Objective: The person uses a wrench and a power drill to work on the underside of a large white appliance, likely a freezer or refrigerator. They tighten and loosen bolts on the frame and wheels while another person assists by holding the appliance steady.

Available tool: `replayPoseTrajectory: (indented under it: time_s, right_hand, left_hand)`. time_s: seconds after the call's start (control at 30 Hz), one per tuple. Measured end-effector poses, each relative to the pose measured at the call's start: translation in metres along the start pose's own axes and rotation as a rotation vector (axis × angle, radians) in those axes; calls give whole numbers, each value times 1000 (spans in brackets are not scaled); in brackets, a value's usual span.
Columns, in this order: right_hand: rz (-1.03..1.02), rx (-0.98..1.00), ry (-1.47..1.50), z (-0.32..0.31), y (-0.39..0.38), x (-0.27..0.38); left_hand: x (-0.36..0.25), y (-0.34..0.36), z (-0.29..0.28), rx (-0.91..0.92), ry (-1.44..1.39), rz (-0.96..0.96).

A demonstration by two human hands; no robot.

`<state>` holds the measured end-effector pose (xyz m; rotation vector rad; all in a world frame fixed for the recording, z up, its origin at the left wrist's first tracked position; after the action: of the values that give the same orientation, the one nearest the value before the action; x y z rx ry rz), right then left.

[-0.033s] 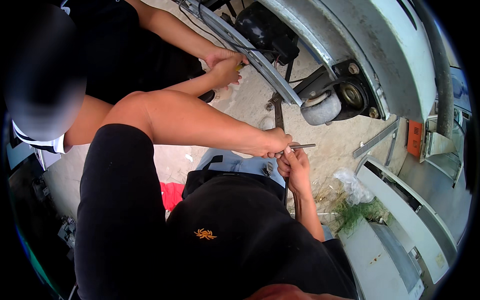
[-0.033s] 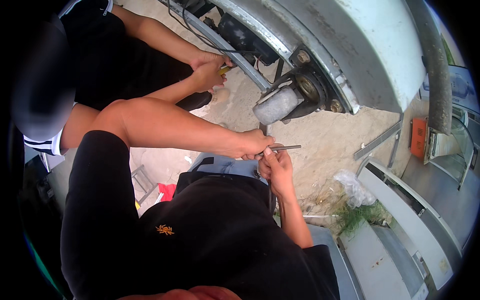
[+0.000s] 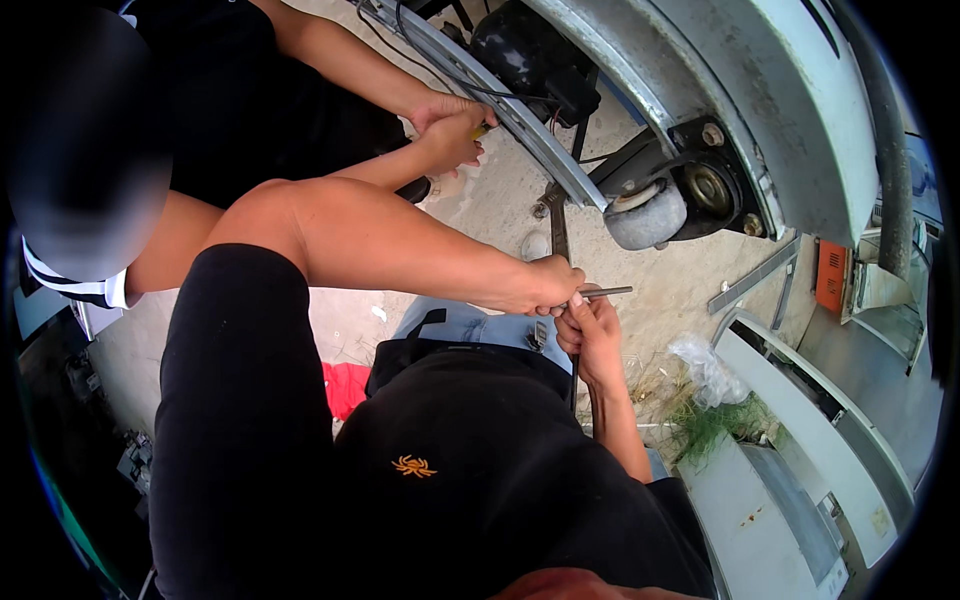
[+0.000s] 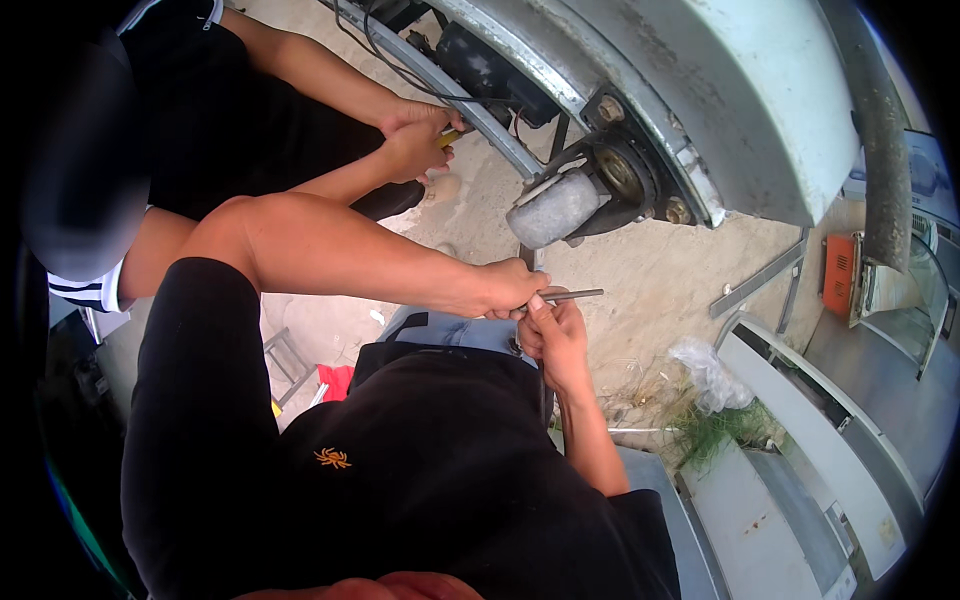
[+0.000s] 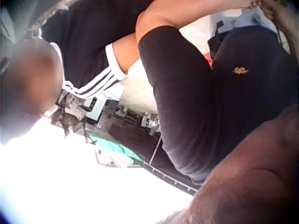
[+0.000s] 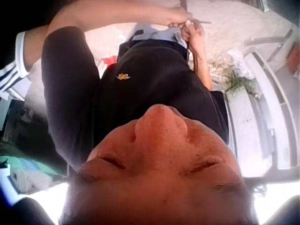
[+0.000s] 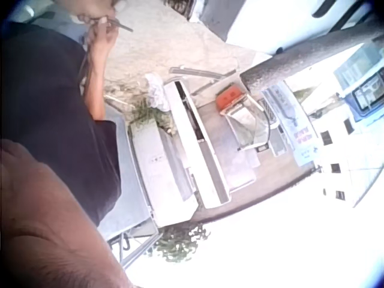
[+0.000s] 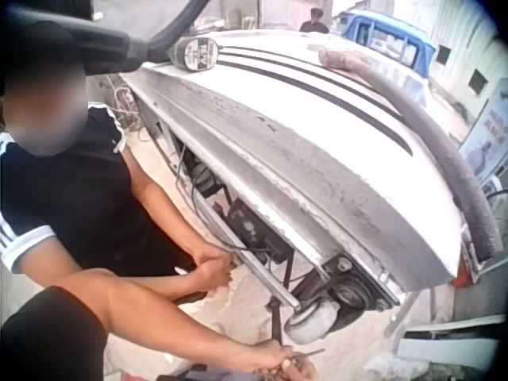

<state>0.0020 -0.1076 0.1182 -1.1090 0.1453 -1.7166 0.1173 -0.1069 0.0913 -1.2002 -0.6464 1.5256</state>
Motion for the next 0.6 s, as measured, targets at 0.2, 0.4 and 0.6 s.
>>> replayPoseTrajectory:
  time_s: [0.2, 0.4, 0.6]
  right_hand:
    - [62, 20, -34, -11, 1, 0]
    - [115, 51, -90, -3, 7, 12]
    - [169, 48, -127, 1, 7, 23]
  left_hand:
    - [4, 5, 4, -62, -27, 27]
    - [-2, -7, -2, -100, -114, 67]
    - [-2, 2, -5, -103, -123, 156]
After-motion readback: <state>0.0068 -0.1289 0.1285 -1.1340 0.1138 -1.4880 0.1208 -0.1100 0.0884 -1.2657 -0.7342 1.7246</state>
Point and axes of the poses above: each hand's wrist, its own y-axis towards the middle knuckle, its own z-axis out of the palm, x = y × z, the point moved 5 cm from there along y, towards the middle knuckle, and after that the axes turned 5 degrees about x, right-handed, at the moved point
